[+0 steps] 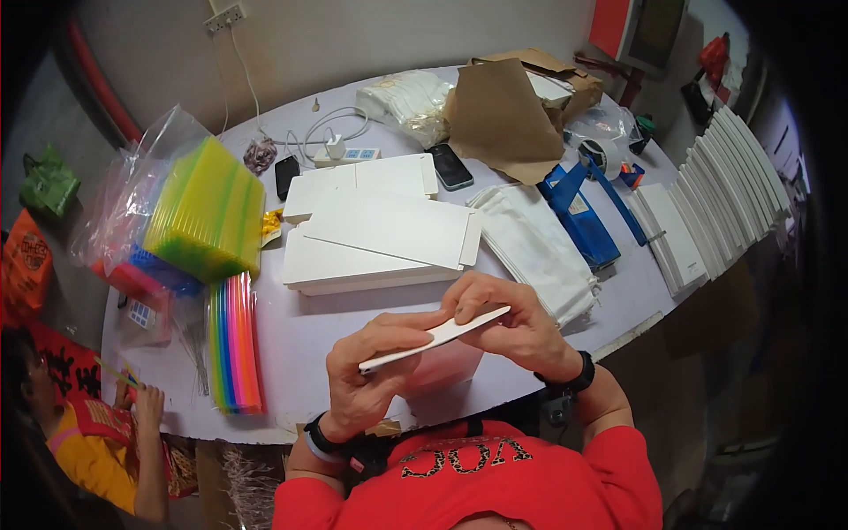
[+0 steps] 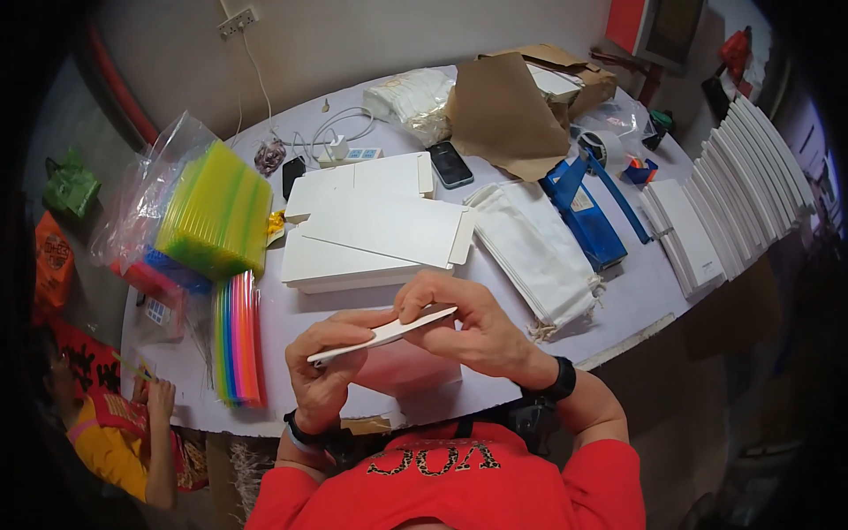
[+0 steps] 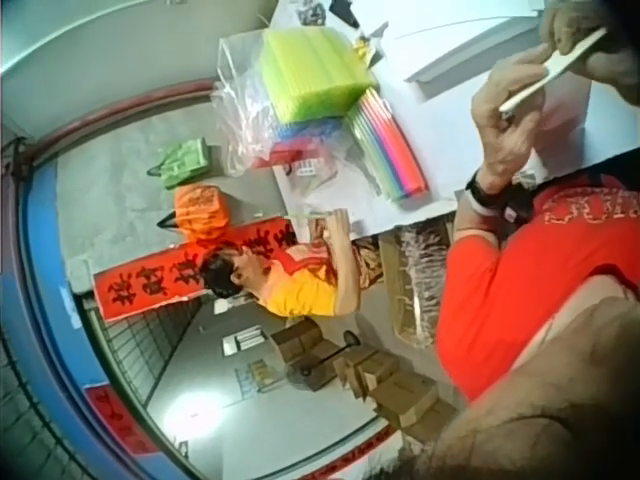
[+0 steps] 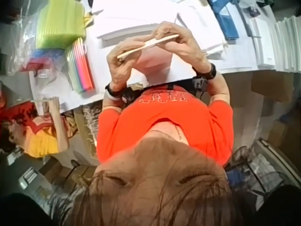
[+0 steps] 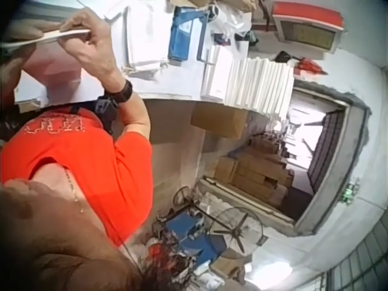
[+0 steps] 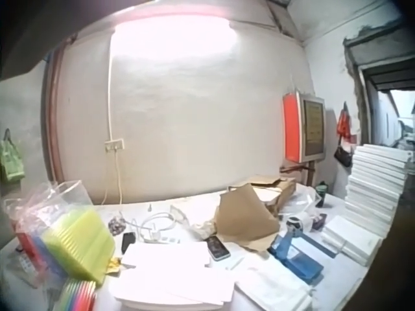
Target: The person folds a white cardboard box by hand, inserts a white cloth bag and a bundle of colorful straws into it, and then tucks the flaps to close the box before placing it on a stack.
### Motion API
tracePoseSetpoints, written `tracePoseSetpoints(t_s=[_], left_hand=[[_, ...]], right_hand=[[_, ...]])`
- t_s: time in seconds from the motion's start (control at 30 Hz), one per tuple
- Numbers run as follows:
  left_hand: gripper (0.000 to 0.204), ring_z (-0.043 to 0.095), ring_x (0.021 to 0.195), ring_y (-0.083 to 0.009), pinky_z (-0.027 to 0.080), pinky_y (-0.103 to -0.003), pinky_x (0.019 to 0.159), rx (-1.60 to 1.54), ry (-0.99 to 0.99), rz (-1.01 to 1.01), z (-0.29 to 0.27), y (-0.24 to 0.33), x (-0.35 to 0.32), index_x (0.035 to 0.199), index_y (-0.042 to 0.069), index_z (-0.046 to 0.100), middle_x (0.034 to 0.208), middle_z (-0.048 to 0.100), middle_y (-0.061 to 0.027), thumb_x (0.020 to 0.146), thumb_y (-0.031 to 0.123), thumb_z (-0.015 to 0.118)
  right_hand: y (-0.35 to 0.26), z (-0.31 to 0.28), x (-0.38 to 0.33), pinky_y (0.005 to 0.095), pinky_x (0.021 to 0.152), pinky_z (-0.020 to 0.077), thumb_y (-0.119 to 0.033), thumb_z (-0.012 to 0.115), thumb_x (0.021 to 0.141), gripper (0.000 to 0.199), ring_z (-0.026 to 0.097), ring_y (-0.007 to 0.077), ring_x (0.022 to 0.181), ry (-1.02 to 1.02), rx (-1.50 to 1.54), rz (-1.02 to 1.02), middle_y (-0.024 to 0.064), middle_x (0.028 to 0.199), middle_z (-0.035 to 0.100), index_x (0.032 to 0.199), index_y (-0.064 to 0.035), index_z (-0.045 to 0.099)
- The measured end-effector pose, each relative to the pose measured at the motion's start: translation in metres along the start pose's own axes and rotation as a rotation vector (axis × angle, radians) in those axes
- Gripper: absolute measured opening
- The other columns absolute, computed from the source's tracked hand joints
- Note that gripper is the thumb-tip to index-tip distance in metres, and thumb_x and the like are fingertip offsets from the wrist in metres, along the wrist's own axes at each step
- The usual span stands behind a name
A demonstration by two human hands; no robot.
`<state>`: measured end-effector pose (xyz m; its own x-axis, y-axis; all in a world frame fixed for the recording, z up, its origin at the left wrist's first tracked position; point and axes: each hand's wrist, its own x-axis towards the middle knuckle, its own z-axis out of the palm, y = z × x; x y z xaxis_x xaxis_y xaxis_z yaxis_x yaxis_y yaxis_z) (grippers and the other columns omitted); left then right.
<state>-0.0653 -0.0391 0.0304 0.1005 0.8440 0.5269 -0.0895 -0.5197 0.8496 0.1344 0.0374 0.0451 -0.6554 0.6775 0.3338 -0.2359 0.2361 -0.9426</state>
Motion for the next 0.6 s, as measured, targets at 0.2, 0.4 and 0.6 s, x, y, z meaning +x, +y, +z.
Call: tracePoseSetpoints(t_s=[0.2, 0.4, 0.6], left_hand=[[0.028, 0.062, 0.107, -0.0284, 0.050, -0.035, 0.089, -0.019, 0.086, 0.029, 0.003, 0.000, -0.006, 0.102, -0.001, 0.066, 0.114, 0.063, -0.0228, 0.079, -0.016, 0.057], [0.029, 0.064, 0.104, -0.0309, 0.052, -0.035, 0.086, 0.067, -0.115, 0.203, -0.016, -0.013, 0.000, 0.106, -0.001, 0.061, 0.114, 0.062, -0.0232, 0.080, -0.014, 0.060], [0.034, 0.065, 0.093, -0.0293, 0.056, -0.034, 0.075, 0.021, 0.386, 0.262, 0.009, -0.028, -0.020, 0.111, 0.004, 0.049, 0.111, 0.058, -0.0209, 0.083, -0.009, 0.063]], right_hand=[[0.014, 0.003, 0.006, 0.0252, 0.077, 0.0458, 0.011, 0.061, 0.074, 0.021, 0.060, 0.0203, 0.089, -0.038, 0.019, -0.158, 0.0147, 0.100, 0.061, 0.090, -0.0028, 0.062], [0.022, -0.008, 0.005, 0.0271, 0.070, 0.0502, 0.003, 0.066, 0.080, 0.018, 0.063, 0.0246, 0.085, -0.112, -0.391, -0.554, 0.0162, 0.101, 0.063, 0.096, -0.0054, 0.064], [0.022, -0.014, 0.004, 0.0304, 0.067, 0.0528, 0.000, 0.067, 0.081, 0.021, 0.066, 0.0266, 0.083, -0.102, -0.443, -0.511, 0.0147, 0.097, 0.065, 0.100, -0.0089, 0.066]])
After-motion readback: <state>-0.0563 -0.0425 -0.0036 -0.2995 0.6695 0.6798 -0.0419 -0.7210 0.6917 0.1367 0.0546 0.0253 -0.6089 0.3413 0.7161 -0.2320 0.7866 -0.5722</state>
